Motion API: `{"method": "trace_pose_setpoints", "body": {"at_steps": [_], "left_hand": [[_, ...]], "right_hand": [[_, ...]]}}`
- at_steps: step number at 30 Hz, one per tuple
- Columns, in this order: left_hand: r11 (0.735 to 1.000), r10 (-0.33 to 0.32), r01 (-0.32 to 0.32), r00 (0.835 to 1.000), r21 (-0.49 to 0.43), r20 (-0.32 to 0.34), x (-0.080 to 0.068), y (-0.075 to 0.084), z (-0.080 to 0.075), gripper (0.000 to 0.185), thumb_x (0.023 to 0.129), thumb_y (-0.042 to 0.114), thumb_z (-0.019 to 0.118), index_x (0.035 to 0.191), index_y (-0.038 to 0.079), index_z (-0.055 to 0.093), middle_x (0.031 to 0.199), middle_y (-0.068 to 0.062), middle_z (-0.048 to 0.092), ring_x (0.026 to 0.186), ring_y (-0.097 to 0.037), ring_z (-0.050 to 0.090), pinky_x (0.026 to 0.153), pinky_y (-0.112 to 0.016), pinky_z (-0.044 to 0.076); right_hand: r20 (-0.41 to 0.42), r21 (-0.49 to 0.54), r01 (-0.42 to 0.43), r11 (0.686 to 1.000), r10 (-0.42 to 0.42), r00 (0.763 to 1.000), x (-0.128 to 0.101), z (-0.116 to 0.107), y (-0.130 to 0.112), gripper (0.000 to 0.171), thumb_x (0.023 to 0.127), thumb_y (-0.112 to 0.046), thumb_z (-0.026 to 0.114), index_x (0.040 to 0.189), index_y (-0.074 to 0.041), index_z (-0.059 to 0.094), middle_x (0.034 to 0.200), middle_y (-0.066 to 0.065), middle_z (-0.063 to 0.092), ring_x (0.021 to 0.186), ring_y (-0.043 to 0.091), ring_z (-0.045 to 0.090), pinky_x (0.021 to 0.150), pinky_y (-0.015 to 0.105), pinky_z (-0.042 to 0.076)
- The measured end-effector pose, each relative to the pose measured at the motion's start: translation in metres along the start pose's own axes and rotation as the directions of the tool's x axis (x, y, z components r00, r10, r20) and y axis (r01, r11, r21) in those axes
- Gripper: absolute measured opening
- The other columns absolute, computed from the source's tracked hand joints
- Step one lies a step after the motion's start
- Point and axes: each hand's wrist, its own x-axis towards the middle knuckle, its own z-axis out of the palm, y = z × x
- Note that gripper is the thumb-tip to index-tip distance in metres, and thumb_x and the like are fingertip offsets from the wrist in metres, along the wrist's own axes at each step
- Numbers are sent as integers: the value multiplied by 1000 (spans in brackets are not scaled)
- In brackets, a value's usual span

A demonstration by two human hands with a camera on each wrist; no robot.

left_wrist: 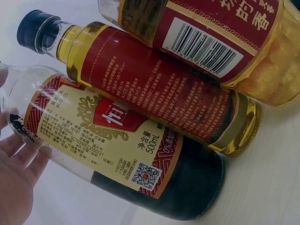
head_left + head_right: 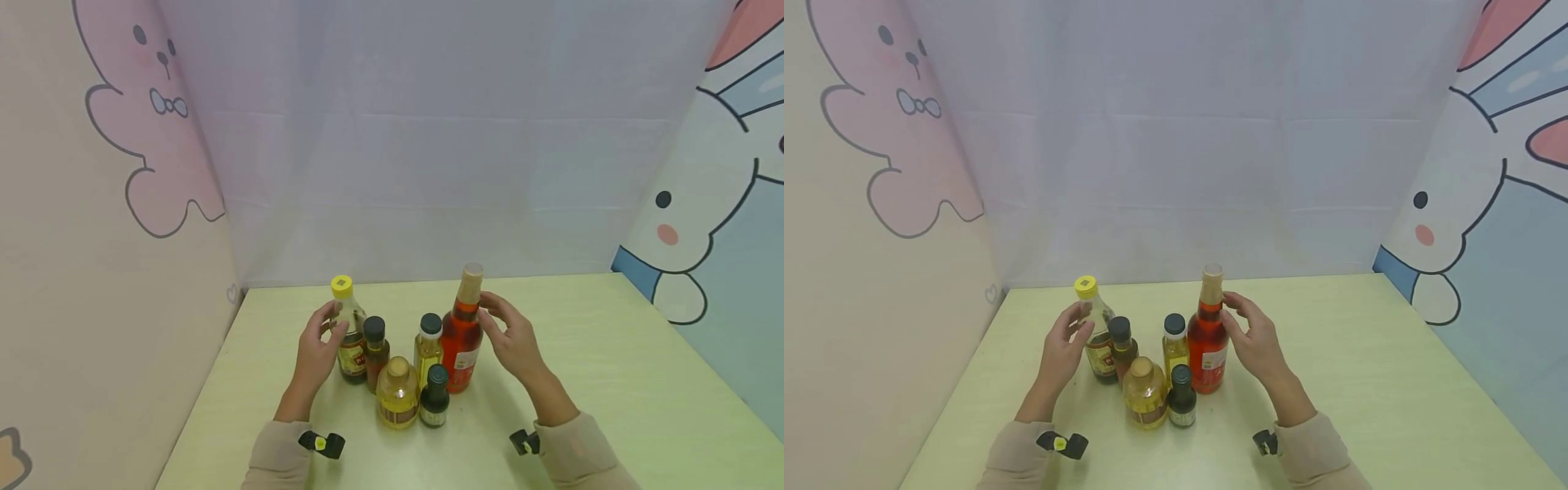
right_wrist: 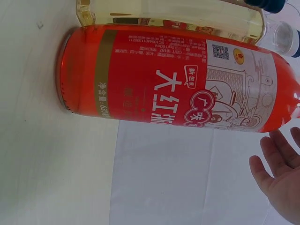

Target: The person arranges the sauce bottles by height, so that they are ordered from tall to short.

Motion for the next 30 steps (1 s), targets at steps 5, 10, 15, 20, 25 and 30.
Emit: {"method": "trace_pose_setpoints", "body": {"at_steps": [5, 10, 15, 20, 25, 30], "left_hand": [[1000, -20, 20, 1000, 6, -4, 1, 1, 1, 44, 90, 28, 56, 127, 7, 46, 119, -8, 51, 111, -19, 45, 92, -38, 38], [999, -40, 40, 999, 13, -7, 2, 3, 2, 46, 90, 30, 57, 128, 8, 46, 119, -7, 51, 111, -18, 45, 92, -38, 38], [1000, -21, 21, 1000, 21, -16, 2, 4, 3, 48, 88, 29, 59, 128, 6, 45, 119, -8, 51, 111, -19, 45, 91, -40, 38], [999, -17, 18, 1000, 30, -20, 3, 4, 4, 48, 87, 29, 61, 127, 5, 47, 118, -8, 52, 110, -20, 46, 91, -41, 38], [999, -23, 23, 999, 37, -23, 3, 3, 3, 48, 86, 32, 62, 125, 6, 48, 115, -7, 54, 108, -18, 47, 89, -39, 39], [999, -26, 27, 999, 39, -19, 3, 1, 3, 50, 86, 33, 62, 126, 7, 48, 115, -6, 55, 107, -17, 48, 89, -39, 40]], "right_hand": [[4, 15, 6, 1000, -6, 1000, 1, -2, -23, 30, 88, 4, 53, 117, 8, 51, 108, 21, 58, 100, 31, 54, 87, 45, 40], [29, 51, -12, 999, 11, 1000, 1, -2, -26, 35, 86, 4, 56, 120, 9, 49, 113, 23, 55, 103, 34, 52, 87, 48, 40], [78, 131, -38, 991, 28, 997, 2, 0, -25, 42, 85, 4, 58, 124, 8, 44, 119, 23, 51, 105, 35, 50, 88, 51, 39], [96, 185, -65, 981, 48, 994, 4, 2, -25, 46, 83, 6, 60, 125, 7, 43, 115, 21, 53, 102, 32, 51, 88, 48, 41], [111, 182, -115, 977, 96, 989, 6, 2, -27, 48, 82, 4, 62, 126, 5, 43, 112, 21, 54, 103, 31, 51, 88, 46, 41], [126, 177, -150, 973, 129, 984, 7, 1, -28, 50, 81, 3, 63, 127, 3, 43, 114, 21, 54, 104, 33, 51, 88, 49, 40]]}}
